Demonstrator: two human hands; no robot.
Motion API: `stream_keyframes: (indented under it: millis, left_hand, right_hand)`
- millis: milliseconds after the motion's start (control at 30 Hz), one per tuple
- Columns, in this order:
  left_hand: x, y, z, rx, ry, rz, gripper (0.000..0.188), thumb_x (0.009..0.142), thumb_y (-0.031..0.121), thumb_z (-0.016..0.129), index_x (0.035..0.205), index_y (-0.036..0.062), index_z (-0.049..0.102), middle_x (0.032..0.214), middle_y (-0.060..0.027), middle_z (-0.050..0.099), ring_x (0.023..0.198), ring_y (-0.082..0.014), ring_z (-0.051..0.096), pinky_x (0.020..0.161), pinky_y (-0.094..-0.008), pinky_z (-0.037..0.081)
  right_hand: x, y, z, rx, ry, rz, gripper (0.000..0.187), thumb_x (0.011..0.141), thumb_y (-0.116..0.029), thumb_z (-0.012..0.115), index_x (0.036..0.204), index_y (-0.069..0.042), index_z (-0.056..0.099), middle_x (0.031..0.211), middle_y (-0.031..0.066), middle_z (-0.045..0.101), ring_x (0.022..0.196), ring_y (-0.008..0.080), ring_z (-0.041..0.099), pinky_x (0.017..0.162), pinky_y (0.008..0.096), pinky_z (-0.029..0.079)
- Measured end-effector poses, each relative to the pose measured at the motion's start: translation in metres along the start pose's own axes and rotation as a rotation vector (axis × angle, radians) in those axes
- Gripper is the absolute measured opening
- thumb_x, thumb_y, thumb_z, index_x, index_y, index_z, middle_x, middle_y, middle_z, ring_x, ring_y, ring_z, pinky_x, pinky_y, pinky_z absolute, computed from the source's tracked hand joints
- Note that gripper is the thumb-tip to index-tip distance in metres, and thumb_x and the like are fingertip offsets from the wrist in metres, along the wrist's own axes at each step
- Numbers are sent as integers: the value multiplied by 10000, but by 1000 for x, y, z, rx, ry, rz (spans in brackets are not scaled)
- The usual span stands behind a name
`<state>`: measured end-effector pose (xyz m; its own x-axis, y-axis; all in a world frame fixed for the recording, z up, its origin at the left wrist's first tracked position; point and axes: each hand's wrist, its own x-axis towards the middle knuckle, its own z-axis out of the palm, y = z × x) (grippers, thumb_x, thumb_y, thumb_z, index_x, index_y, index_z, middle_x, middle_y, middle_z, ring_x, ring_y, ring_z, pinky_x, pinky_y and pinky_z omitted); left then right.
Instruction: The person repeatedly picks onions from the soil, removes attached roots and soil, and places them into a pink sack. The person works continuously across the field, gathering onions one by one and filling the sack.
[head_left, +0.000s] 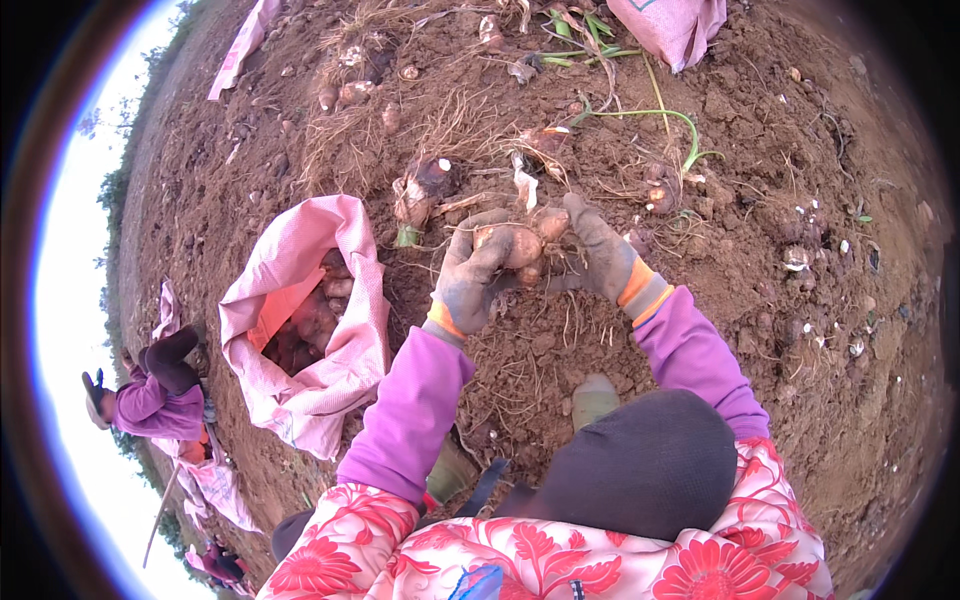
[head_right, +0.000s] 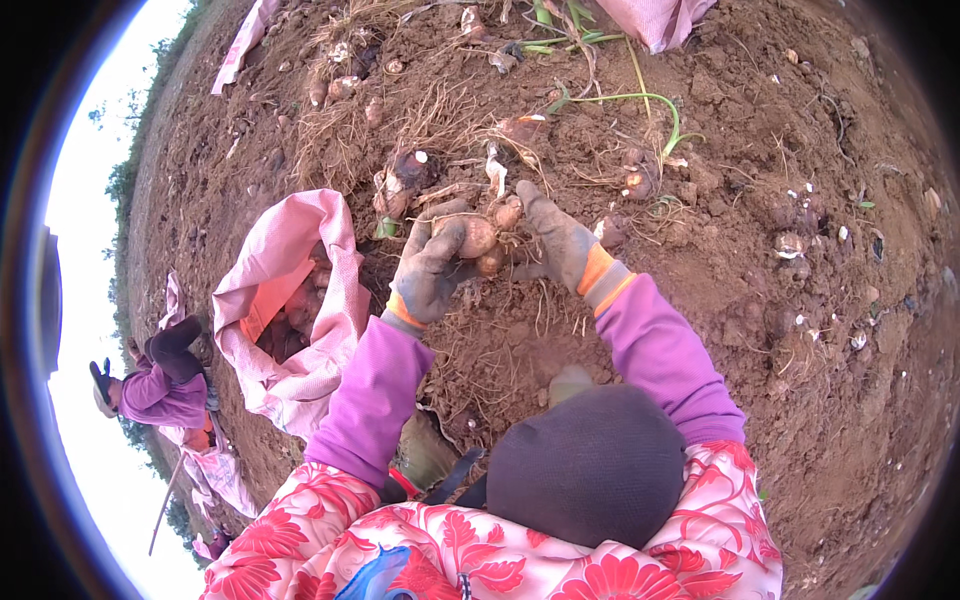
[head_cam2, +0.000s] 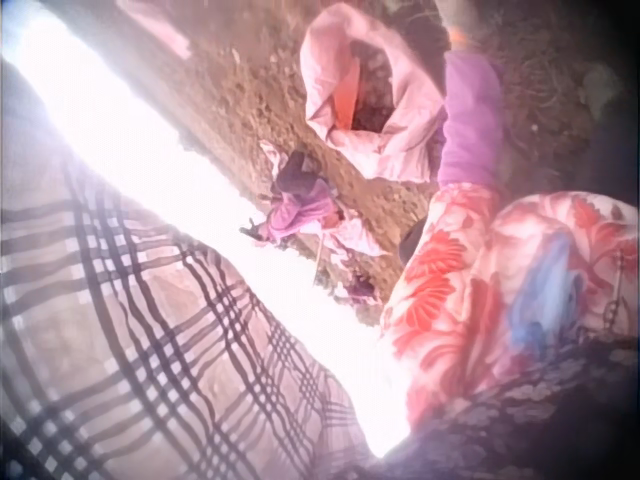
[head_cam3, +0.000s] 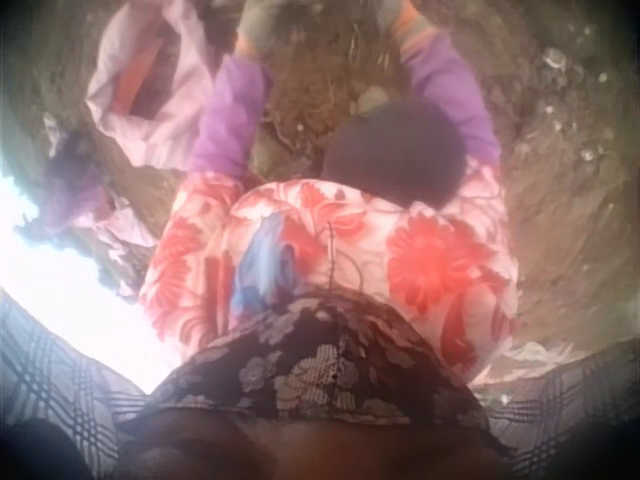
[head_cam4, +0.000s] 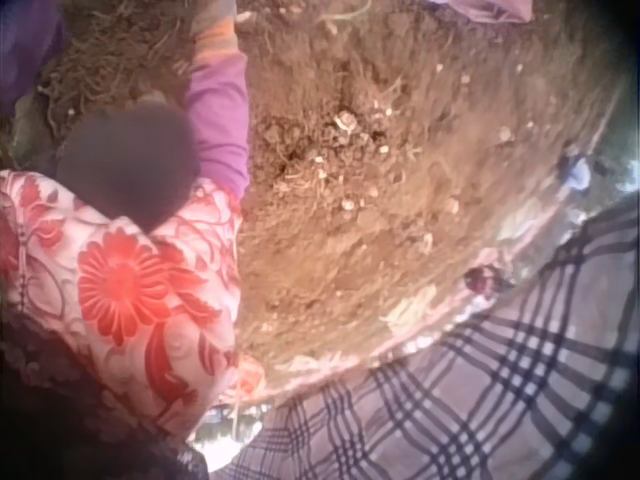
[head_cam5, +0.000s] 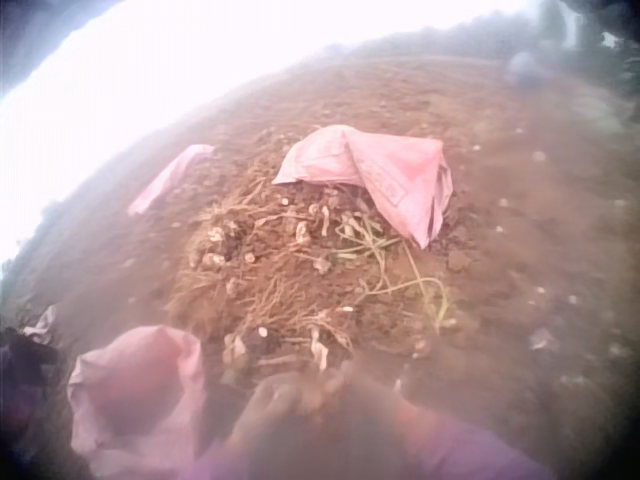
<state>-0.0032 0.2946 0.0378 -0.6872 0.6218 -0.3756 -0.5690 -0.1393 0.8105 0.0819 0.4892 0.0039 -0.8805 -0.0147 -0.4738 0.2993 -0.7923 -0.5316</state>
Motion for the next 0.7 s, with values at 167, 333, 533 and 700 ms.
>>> stream_keyframes:
  millis: [167, 333, 533, 700]
  left_hand:
    - [2, -18, 49, -46, 353, 231, 726, 851, 61, 822, 1454, 68, 416, 1170, -83, 651, 1010, -188, 673, 845, -310, 588]
    - [12, -24, 25, -423, 262, -59, 179, 982, 254, 686, 1076, 140, 583, 956, -77, 717, 795, -217, 710, 700, -334, 618]
    - [14, 20, -40, -668, 24, -73, 342, 1043, 314, 528, 1157, 27, 675, 1143, -157, 736, 1055, -355, 702, 861, -568, 617]
    - [-45, 118, -130, 74, 438, 306, 439, 966, 167, 654, 1354, -5, 542, 1150, -183, 696, 969, -319, 715, 689, -309, 630]
  right_hand:
    - [3, 23, 22, -487, 95, -428, 349, 1012, -436, 585, 1119, -105, 603, 997, 88, 715, 894, 320, 708, 729, 421, 539]
    - [-2, 32, 20, -1379, 147, -537, 190, 950, -232, 634, 1066, -82, 637, 955, 246, 678, 887, 430, 674, 717, 466, 546]
    - [-48, 22, 59, -811, -722, -249, 125, 918, -83, 642, 1033, -79, 690, 832, 90, 703, 865, 153, 696, 789, 343, 545]
    - [-28, -20, -32, -2039, 206, -294, 430, 904, -120, 636, 1302, -281, 637, 1324, 21, 623, 1186, 317, 567, 966, 533, 460]
